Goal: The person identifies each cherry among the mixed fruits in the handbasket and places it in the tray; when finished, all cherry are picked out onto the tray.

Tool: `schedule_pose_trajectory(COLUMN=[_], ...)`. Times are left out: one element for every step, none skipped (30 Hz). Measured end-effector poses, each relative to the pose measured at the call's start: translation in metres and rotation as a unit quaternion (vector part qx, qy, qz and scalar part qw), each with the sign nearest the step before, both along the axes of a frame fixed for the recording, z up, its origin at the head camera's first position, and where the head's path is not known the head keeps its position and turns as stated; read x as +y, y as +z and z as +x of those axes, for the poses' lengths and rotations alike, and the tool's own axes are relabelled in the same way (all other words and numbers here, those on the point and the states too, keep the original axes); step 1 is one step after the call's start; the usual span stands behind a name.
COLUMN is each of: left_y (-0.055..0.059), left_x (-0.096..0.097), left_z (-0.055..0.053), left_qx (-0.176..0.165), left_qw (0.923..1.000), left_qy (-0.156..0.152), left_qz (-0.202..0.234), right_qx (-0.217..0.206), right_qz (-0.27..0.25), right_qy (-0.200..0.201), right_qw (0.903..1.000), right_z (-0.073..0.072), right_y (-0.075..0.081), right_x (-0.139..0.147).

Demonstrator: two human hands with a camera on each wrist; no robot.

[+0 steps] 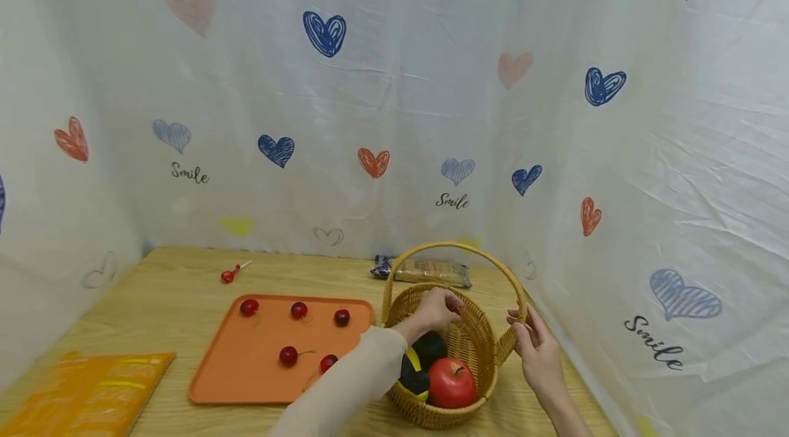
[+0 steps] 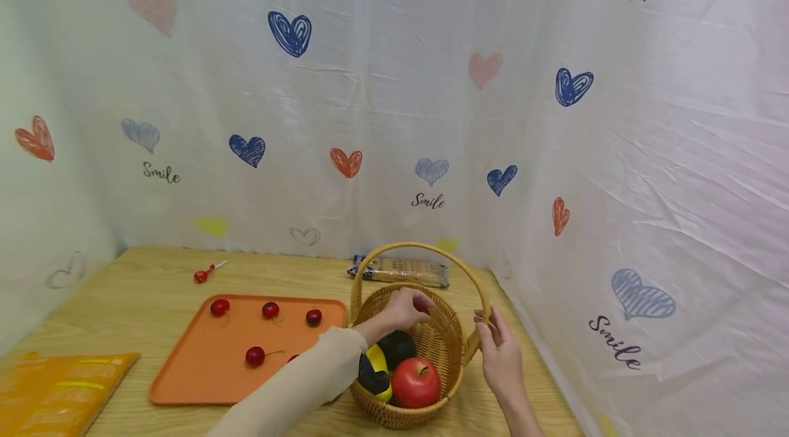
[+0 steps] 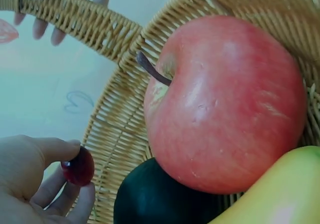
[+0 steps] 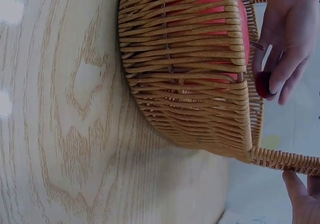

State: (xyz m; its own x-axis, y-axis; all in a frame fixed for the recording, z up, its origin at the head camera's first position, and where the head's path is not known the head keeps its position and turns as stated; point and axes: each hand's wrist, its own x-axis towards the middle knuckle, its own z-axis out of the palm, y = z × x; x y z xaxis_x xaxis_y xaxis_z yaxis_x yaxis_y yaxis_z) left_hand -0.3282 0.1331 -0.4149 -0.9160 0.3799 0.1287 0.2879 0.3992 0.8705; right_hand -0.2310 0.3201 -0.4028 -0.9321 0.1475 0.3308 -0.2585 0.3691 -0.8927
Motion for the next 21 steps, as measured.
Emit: schedule_pose_trajectory(left_y=[0.0, 0.001, 0.002, 0.003, 0.005, 0.006, 0.006, 0.007, 0.008, 0.008, 0.009, 0.009, 0.009, 0.01, 0.01, 0.01, 0.011, 0.011, 0.011, 0.011, 0.012], left_x=[-0.001, -0.002, -0.003, -0.005, -0.006, -0.007, -0.009, -0.011, -0.013, -0.015, -0.017, -0.019, -0.021, -0.024, -0.026, -0.029, -0.032, -0.034, -0.037, -0.04, -0.043], left_z=[0.001, 0.002, 0.003, 0.005, 0.007, 0.009, 0.011, 0.013, 0.016, 0.018, 0.02, 0.023, 0.025, 0.028, 0.032, 0.035, 0.039, 0.043, 0.046, 0.049, 0.053], left_qx=[0.001, 0.002, 0.005, 0.007, 0.011, 0.013, 0.017, 0.021, 0.024, 0.026, 0.028, 0.026, 0.025, 0.024, 0.021, 0.018, 0.016, 0.012, 0.006, 0.001, -0.007], left_qw=[1.0, 1.0, 0.9999, 0.9998, 0.9997, 0.9995, 0.9992, 0.9989, 0.9985, 0.9982, 0.9979, 0.9977, 0.9976, 0.9976, 0.9976, 0.9975, 0.9974, 0.9972, 0.9969, 0.9965, 0.996], left_qy=[-0.003, -0.007, -0.011, -0.016, -0.021, -0.027, -0.033, -0.038, -0.043, -0.049, -0.053, -0.056, -0.058, -0.06, -0.062, -0.064, -0.066, -0.07, -0.075, -0.081, -0.086], left_qz=[0.002, 0.004, 0.005, 0.007, 0.009, 0.012, 0.016, 0.019, 0.022, 0.025, 0.026, 0.028, 0.027, 0.026, 0.025, 0.024, 0.023, 0.022, 0.021, 0.022, 0.024], right_qx=[0.0, 0.0, 0.0, 0.0, 0.0, 0.0, 0.0, 0.0, 0.0, -0.001, -0.001, -0.001, -0.002, -0.003, -0.005, -0.004, -0.004, -0.004, -0.003, -0.002, -0.001], right_qz=[0.0, 0.0, 0.0, 0.001, 0.003, 0.004, 0.007, 0.01, 0.013, 0.015, 0.017, 0.018, 0.018, 0.018, 0.017, 0.017, 0.016, 0.014, 0.013, 0.01, 0.008], right_qy=[0.0, 0.0, 0.0, 0.0, 0.001, 0.001, 0.001, 0.002, 0.003, 0.004, 0.004, 0.005, 0.005, 0.006, 0.007, 0.009, 0.009, 0.009, 0.009, 0.009, 0.009], right_qw=[1.0, 1.0, 1.0, 1.0, 1.0, 1.0, 1.0, 1.0, 0.9999, 0.9999, 0.9998, 0.9998, 0.9998, 0.9998, 0.9998, 0.9998, 0.9998, 0.9998, 0.9999, 0.9999, 0.9999], right_z=[0.0, 0.0, 0.001, 0.001, 0.001, 0.001, 0.001, 0.001, 0.0, 0.0, -0.001, -0.001, -0.001, -0.002, -0.002, -0.002, -0.002, -0.001, -0.001, -0.001, -0.001], right_y=[0.0, 0.0, 0.0, 0.0, 0.001, 0.001, 0.001, 0.001, 0.001, 0.002, 0.002, 0.002, 0.002, 0.002, 0.002, 0.002, 0.002, 0.002, 0.002, 0.002, 0.001], right_x=[0.0, 0.0, 0.0, 0.0, 0.0, 0.0, 0.0, 0.0, 0.0, 0.0, 0.0, 0.0, 0.0, 0.0, 0.0, 0.0, 0.0, 0.0, 0.0, 0.0, 0.001])
